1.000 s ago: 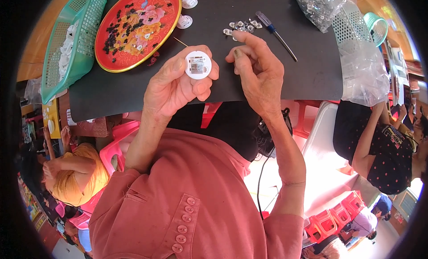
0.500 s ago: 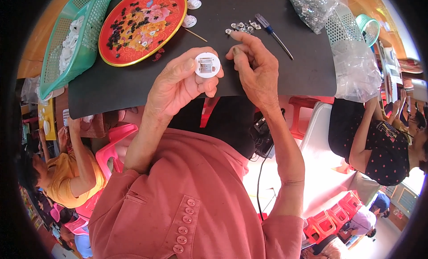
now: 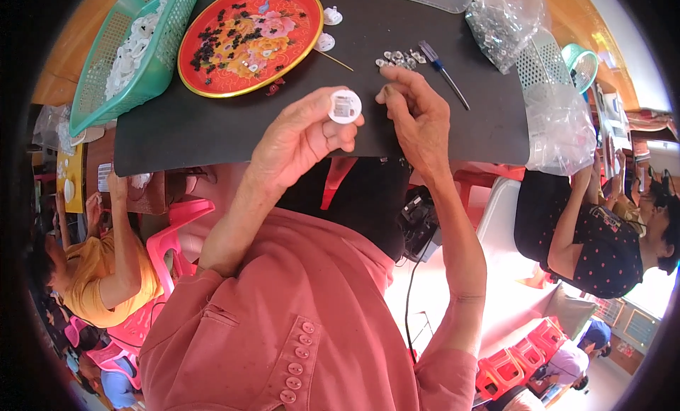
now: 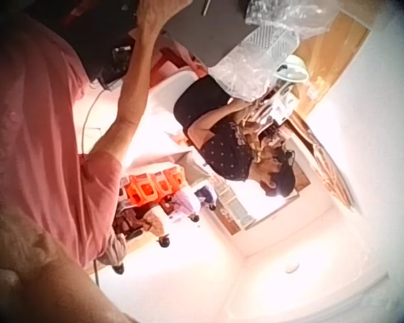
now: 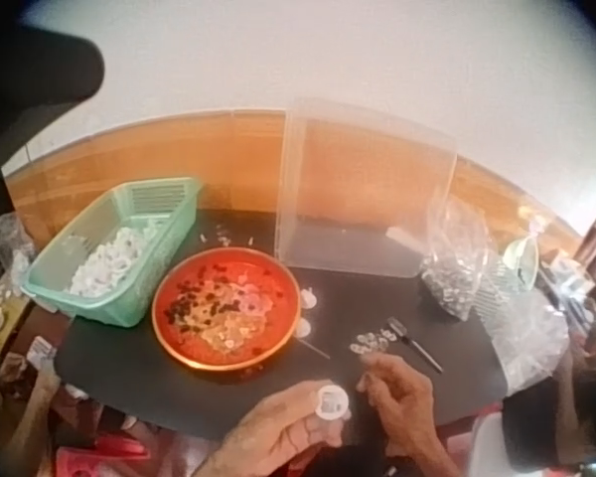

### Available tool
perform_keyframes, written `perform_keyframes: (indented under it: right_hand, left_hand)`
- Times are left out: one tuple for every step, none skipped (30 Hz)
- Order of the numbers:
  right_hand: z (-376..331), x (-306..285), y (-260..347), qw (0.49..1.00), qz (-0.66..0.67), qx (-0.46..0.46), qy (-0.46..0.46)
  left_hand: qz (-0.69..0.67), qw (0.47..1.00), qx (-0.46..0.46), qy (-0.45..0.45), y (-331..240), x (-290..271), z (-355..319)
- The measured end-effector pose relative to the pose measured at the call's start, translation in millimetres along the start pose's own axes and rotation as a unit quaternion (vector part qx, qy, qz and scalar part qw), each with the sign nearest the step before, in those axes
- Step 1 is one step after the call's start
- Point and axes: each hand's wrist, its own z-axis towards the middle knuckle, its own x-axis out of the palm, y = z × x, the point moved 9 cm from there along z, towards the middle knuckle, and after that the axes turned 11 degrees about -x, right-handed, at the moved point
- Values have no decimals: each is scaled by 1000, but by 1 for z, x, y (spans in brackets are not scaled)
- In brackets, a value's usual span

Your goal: The person assembles small plastic housing and metal contacts by hand at a workbench, adding beads from a tray.

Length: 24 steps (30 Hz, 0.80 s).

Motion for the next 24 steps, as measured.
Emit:
perform_keyframes:
  right_hand:
    - [4,-1,0,1000,2,-1,3]
    - [7,0,1,1000,12,-6,11]
    - [12,2,3,999,23,-11,19]
    - [18,3,5,1000,6,-9,16]
    - [26,5,7,1000,8,-9,20]
    - [35,8,10,999,-22,-26,30]
    - [44,13,13,997,-52,-44,41]
    - [53,19,15,996,-49,-62,43]
    - [62,24,17,996,-47,-65,48]
    - [70,32,21,992,-68,-78,73]
    - [77,40,25,987,-89,-91,99]
    - [85,48,30,983,-102,-103,112]
    - [93,57,33,982,-100,-104,118]
    - [98,70,41,971,-106,-150,154]
    - [102,84,49,956,-112,-194,188]
    - [106,95,56,944,-110,-231,210]
    - [112,100,52,943,-110,-230,213]
    - [116,110,51,928,-124,-256,242]
    - [119,119,50,911,-139,-281,269]
    - [123,124,49,910,-138,-281,273]
    - [126,131,50,896,-164,-300,284]
    - [127,137,51,881,-190,-318,295]
    - [131,142,49,880,-190,-318,298]
    - [130,150,50,859,-204,-351,312]
  left_hand:
    - [-4,1000,-2,-15,1,-3,1]
    - [-5,1000,0,-18,2,-3,1]
    - [-3,1000,-4,-19,3,-3,1]
    - [-2,1000,-6,-21,3,-3,1]
    - [1,1000,-10,-17,3,-2,2]
    - [0,1000,-6,-20,2,-3,2]
    - [1,1000,-13,-18,4,-2,2]
    - [2,1000,-19,-16,6,-2,2]
    - [-4,1000,-15,-9,8,-1,2]
    - [-6,1000,-18,-2,10,-1,2]
    - [-9,1000,-21,4,12,1,2]
    - [-11,999,-30,2,14,2,1]
    - [-10,999,-41,-1,14,6,1]
    - [-8,999,-54,-1,16,9,1]
    - [-20,998,-64,2,17,12,0]
    - [-23,998,-61,1,15,14,0]
    - [-14,998,-65,3,12,17,0]
    - [-5,998,-69,6,11,18,0]
    - [-12,998,-65,9,9,18,0]
    - [-15,998,-63,8,7,17,0]
    - [-16,998,-61,5,5,15,1]
    - [-17,998,-60,3,2,14,1]
    - [-20,998,-59,3,0,13,1]
    - [-24,998,-61,-2,-2,11,0]
